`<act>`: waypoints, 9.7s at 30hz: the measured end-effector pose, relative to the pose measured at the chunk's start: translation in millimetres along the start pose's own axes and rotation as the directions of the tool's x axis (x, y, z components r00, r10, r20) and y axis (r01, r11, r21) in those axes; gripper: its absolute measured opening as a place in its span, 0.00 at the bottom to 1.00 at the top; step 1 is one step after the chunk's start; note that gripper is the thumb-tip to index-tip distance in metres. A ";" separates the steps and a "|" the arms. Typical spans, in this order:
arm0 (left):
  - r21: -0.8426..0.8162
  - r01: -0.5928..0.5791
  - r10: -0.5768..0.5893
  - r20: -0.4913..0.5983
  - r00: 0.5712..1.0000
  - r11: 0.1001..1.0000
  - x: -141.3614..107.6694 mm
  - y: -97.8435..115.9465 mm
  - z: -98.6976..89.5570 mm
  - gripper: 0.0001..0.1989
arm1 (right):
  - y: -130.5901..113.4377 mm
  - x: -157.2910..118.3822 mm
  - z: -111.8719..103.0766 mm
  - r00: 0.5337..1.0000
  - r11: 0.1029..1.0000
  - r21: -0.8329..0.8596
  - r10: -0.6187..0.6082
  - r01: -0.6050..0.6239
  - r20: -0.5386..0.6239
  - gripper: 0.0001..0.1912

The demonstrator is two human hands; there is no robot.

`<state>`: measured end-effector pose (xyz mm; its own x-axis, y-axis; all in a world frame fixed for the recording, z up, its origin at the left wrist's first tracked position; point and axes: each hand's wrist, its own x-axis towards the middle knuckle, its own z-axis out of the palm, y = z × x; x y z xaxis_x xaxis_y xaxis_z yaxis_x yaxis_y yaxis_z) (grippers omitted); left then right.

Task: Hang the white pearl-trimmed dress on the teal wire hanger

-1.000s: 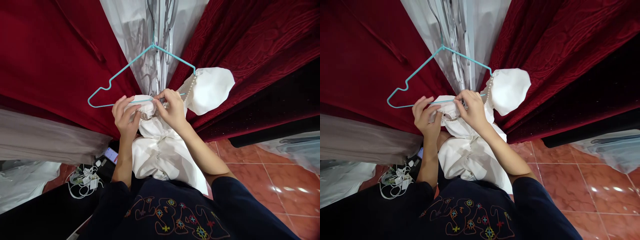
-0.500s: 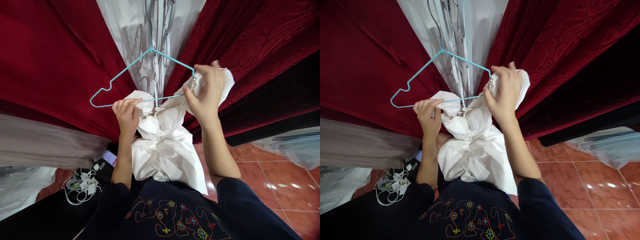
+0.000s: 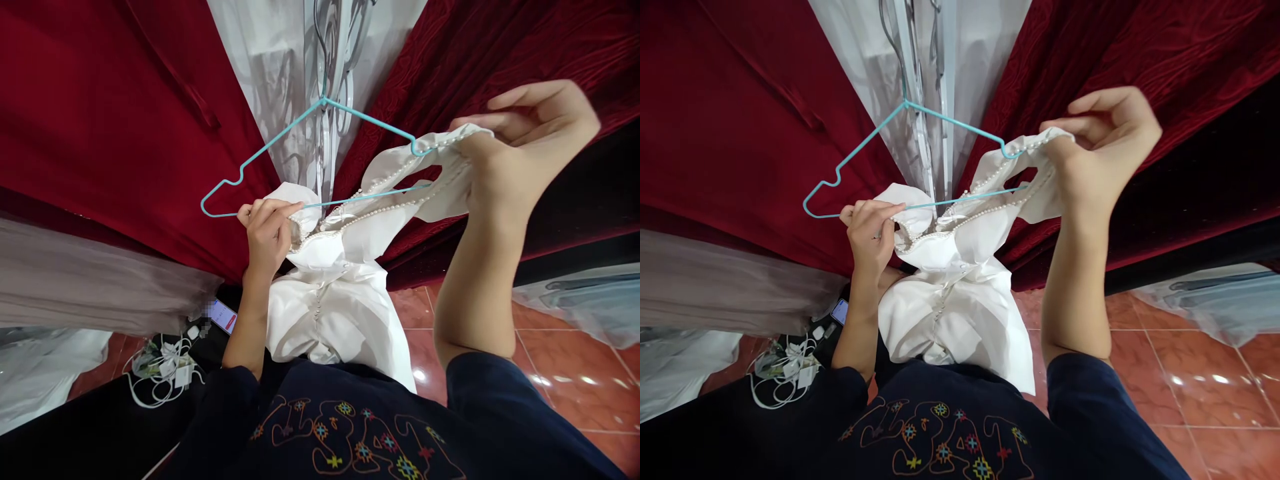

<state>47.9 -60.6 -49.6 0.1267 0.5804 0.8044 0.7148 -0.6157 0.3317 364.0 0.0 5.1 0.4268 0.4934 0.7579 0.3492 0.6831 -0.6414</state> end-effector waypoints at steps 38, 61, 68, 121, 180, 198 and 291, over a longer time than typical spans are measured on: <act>-0.015 0.255 -0.236 -0.440 0.866 0.967 -51.7 -8.8 3.2 0.06 | -32.9 -112.6 35.1 0.872 0.963 -0.153 -0.126 0.222 0.473 0.09; 0.028 0.283 -0.251 -0.386 0.888 0.959 61.5 -32.0 -77.8 0.11 | -35.6 -113.1 42.7 0.918 0.964 -0.187 -0.108 0.191 0.380 0.07; 0.055 0.234 -0.199 -0.365 0.909 0.971 58.3 -12.4 -89.1 0.13 | -32.1 -114.8 46.5 0.923 0.974 -0.164 -0.085 0.157 0.376 0.06; 0.106 0.207 -0.232 0.361 0.903 0.973 29.9 38.8 -3.3 0.08 | -48.1 -4.8 -26.4 0.982 0.879 -0.457 0.182 -0.137 0.054 0.08; 0.063 0.144 -0.147 0.053 0.988 0.988 -27.5 11.5 -28.0 0.12 | -31.6 -132.1 84.8 0.885 0.967 -0.112 -0.158 0.228 0.437 0.07; 0.128 0.150 -0.162 0.089 0.983 0.980 -2.1 10.6 -6.4 0.09 | 3.9 -57.9 29.9 0.956 0.950 -0.225 -0.158 0.215 0.246 0.13; 0.032 0.183 -0.184 0.326 0.927 0.983 17.4 41.3 6.9 0.13 | -21.1 18.3 -31.6 0.984 0.874 -0.469 -0.050 0.127 0.173 0.16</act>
<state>84.4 -72.2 -25.3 0.2107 0.8252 0.5241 0.7478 -0.4813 0.4572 390.8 -22.4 28.8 0.2580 0.5446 0.7980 0.7503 0.4075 -0.5206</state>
